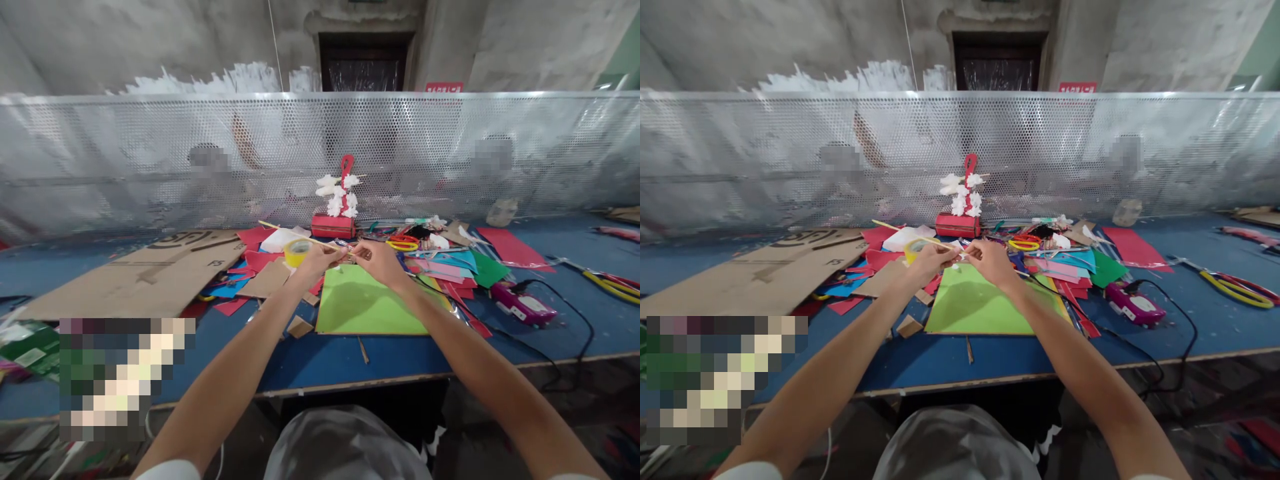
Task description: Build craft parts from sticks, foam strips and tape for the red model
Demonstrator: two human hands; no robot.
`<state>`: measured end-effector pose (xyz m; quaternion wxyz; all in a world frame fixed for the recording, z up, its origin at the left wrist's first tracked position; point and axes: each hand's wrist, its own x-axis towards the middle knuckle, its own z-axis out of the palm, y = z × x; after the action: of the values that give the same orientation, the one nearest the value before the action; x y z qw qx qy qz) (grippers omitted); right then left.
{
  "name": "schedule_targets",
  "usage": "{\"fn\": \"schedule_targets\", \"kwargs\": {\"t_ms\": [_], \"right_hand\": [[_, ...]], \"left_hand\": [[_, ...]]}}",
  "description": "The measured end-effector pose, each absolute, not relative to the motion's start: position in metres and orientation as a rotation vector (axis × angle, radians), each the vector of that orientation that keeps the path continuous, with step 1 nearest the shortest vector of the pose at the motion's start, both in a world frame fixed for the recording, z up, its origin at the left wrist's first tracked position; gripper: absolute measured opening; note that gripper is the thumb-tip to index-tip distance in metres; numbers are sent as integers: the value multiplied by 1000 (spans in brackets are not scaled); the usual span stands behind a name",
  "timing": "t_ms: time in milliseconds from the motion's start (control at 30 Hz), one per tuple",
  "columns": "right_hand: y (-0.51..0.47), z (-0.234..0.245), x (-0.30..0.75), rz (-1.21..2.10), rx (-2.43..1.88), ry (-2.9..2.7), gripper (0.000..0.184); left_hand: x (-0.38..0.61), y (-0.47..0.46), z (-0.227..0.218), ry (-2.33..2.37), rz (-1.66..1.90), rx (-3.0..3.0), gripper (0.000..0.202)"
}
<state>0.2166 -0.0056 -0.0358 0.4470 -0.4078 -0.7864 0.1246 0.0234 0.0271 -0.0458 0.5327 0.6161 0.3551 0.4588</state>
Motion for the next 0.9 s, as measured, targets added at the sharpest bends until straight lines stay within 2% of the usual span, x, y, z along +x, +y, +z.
{"fn": "schedule_targets", "kwargs": {"t_ms": [167,333,667,900], "right_hand": [[3,-33,236,386,-1058,-2076,14],[4,-21,255,307,-1082,-2020,19],[1,-18,255,25,-1058,-1973,17],[2,-18,256,36,-1040,-1962,11]], "left_hand": [[10,34,-43,823,1166,1404,44],[-1,36,-31,825,1310,1197,44],[-1,40,-32,977,1372,1322,45],[-1,41,-34,840,1352,1309,45]]}}
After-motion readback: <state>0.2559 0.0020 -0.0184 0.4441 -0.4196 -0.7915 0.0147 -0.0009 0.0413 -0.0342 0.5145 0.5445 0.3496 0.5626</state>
